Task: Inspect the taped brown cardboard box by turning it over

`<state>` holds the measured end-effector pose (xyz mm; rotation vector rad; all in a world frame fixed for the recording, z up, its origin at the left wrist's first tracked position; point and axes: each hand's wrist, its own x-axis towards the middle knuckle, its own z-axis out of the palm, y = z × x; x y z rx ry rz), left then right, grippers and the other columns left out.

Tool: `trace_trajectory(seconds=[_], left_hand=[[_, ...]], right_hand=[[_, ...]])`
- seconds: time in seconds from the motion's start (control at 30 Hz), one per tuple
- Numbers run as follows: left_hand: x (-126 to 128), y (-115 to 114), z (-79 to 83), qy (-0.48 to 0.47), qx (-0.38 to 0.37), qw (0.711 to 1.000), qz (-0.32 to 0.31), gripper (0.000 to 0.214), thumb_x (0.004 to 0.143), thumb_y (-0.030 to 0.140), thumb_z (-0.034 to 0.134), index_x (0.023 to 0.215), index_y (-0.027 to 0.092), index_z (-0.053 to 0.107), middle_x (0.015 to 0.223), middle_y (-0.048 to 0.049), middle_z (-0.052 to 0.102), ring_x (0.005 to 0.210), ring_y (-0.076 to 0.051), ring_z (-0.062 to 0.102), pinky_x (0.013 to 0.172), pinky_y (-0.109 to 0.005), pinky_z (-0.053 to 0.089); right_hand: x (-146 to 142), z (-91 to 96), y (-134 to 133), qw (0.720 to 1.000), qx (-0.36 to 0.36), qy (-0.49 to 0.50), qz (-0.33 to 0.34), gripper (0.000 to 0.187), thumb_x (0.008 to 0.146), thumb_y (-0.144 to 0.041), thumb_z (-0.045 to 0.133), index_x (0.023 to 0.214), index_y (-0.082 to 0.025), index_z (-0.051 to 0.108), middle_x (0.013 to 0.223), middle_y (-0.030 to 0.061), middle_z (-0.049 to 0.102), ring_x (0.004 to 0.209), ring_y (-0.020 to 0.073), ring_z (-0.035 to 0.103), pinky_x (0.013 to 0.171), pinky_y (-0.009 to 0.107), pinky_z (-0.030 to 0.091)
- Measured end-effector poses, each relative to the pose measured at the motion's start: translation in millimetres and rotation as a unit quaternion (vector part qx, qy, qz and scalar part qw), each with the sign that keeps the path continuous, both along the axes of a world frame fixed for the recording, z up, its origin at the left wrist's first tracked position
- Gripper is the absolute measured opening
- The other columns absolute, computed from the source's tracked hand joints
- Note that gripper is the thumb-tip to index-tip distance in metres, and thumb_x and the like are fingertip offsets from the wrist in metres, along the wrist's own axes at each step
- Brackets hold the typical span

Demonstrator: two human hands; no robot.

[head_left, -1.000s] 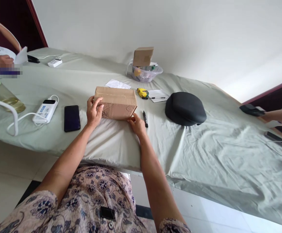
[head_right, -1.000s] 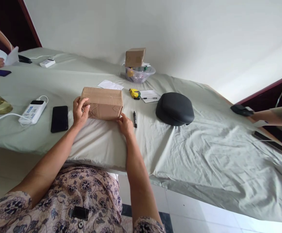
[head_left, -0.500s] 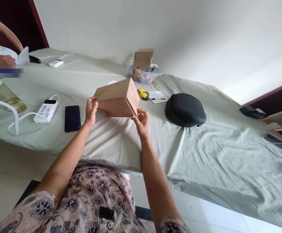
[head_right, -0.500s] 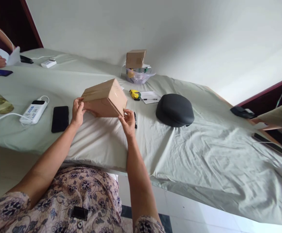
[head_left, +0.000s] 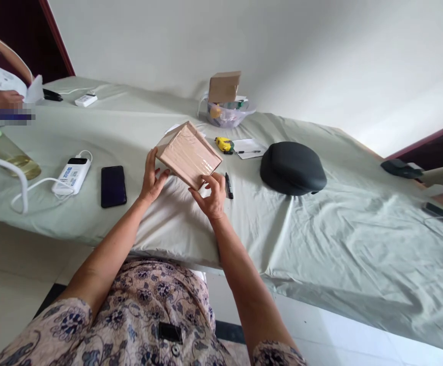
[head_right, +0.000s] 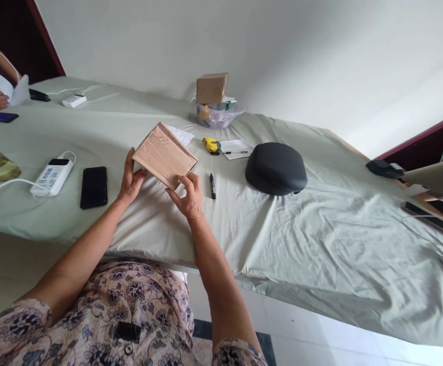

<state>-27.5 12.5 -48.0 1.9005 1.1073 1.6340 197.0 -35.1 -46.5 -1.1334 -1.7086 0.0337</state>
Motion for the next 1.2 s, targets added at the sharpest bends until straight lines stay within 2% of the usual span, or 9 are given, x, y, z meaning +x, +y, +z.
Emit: trace_trajectory(seconds=[0.1, 0.2, 0.4, 0.57, 0.67, 0.77, 0.87, 1.07, 1.2], left_hand=[[0, 2, 0.4, -0.007, -0.001, 0.999, -0.050, 0.095, 0.082, 0.087, 0.044, 0.159, 0.039, 0.014, 0.167, -0.0155, 0.023, 0.151, -0.034, 0.038, 0.100, -0.043, 0.058], [-1, 4, -0.6, -0.012, 0.011, 0.999, -0.045, 0.097, 0.080, 0.091, 0.040, 0.156, 0.036, 0.016, 0.161, -0.0171, 0.032, 0.144, -0.031, 0.047, 0.108, -0.043, 0.053], [-3, -1, 6.5, -0.078, 0.012, 0.994, -0.072, 0.086, 0.081, 0.083, 0.054, 0.147, 0.032, 0.034, 0.145, -0.0140, 0.049, 0.133, -0.031, 0.054, 0.109, -0.045, 0.049], [-2, -3, 8.0, -0.107, -0.056, 0.983, -0.137, 0.094, 0.073, 0.076, 0.072, 0.145, 0.028, 0.038, 0.137, -0.0121, 0.055, 0.127, -0.032, 0.056, 0.108, -0.045, 0.049], [2, -1, 2.9, -0.096, -0.089, 0.979, -0.153, 0.097, 0.068, 0.070, 0.077, 0.144, 0.024, 0.040, 0.137, -0.0135, 0.056, 0.124, -0.032, 0.058, 0.103, -0.043, 0.052], [5, 0, -1.0, -0.056, -0.116, 0.983, -0.129, 0.088, 0.069, 0.060, 0.076, 0.141, 0.022, 0.043, 0.141, -0.0149, 0.055, 0.121, -0.030, 0.060, 0.101, -0.041, 0.052], [4, -3, 0.5, -0.005, -0.140, 0.987, -0.082, 0.072, 0.074, 0.053, 0.071, 0.134, 0.021, 0.049, 0.137, -0.0134, 0.060, 0.123, -0.029, 0.060, 0.104, -0.041, 0.050], [2, -11, 10.6, 0.004, -0.163, 0.986, -0.017, 0.066, 0.077, 0.069, 0.065, 0.121, 0.021, 0.054, 0.125, -0.0108, 0.066, 0.118, -0.027, 0.062, 0.098, -0.037, 0.050], [9, -17, 12.4, 0.031, -0.166, 0.986, 0.009, 0.070, 0.074, 0.074, 0.067, 0.116, 0.021, 0.052, 0.113, -0.0089, 0.067, 0.106, -0.025, 0.065, 0.088, -0.034, 0.051]], right_hand=[[1, -2.5, 2, 1.000, -0.023, -0.020, -0.003, 0.053, 0.085, -0.066, 0.069, 0.117, -0.025, 0.060, 0.115, 0.0133, 0.058, 0.101, 0.0286, 0.062, 0.079, 0.046, 0.062], [3, -4.6, 4, 0.999, -0.030, -0.040, 0.021, 0.059, 0.081, -0.072, 0.072, 0.115, -0.024, 0.062, 0.114, 0.0137, 0.058, 0.101, 0.0295, 0.062, 0.076, 0.045, 0.062], [4, -10.1, 7, 0.998, 0.009, -0.030, 0.054, 0.073, 0.079, -0.079, 0.068, 0.127, -0.024, 0.060, 0.107, 0.0111, 0.061, 0.084, 0.0234, 0.063, 0.072, 0.042, 0.062], [9, -17.2, 15, 0.991, 0.030, 0.131, 0.025, 0.084, 0.088, -0.072, 0.063, 0.153, -0.025, 0.038, 0.079, -0.0004, 0.058, 0.066, 0.0179, 0.059, 0.062, 0.033, 0.057], [15, -18.7, 18, 0.974, -0.024, 0.225, 0.020, 0.065, 0.093, -0.068, 0.057, 0.142, -0.025, 0.050, 0.070, -0.0038, 0.053, 0.058, 0.0149, 0.055, 0.056, 0.028, 0.053], [21, -15.8, 19, 0.963, -0.060, 0.261, 0.015, 0.051, 0.095, -0.068, 0.052, 0.117, -0.023, 0.063, 0.073, -0.0018, 0.057, 0.056, 0.0128, 0.054, 0.054, 0.026, 0.051], [22, -9.4, 16, 0.976, -0.046, 0.212, -0.010, 0.048, 0.095, -0.066, 0.052, 0.107, -0.022, 0.068, 0.082, 0.0017, 0.062, 0.067, 0.0143, 0.059, 0.062, 0.028, 0.055], [13, -3.0, 11, 0.996, 0.011, 0.090, -0.022, 0.051, 0.094, -0.071, 0.053, 0.102, -0.024, 0.070, 0.094, 0.0058, 0.060, 0.082, 0.0183, 0.060, 0.062, 0.029, 0.055], [1, -4.5, 7, 0.994, 0.030, 0.028, -0.099, 0.068, 0.082, -0.086, 0.055, 0.101, -0.022, 0.063, 0.100, 0.0088, 0.057, 0.092, 0.0234, 0.058, 0.071, 0.036, 0.057]])
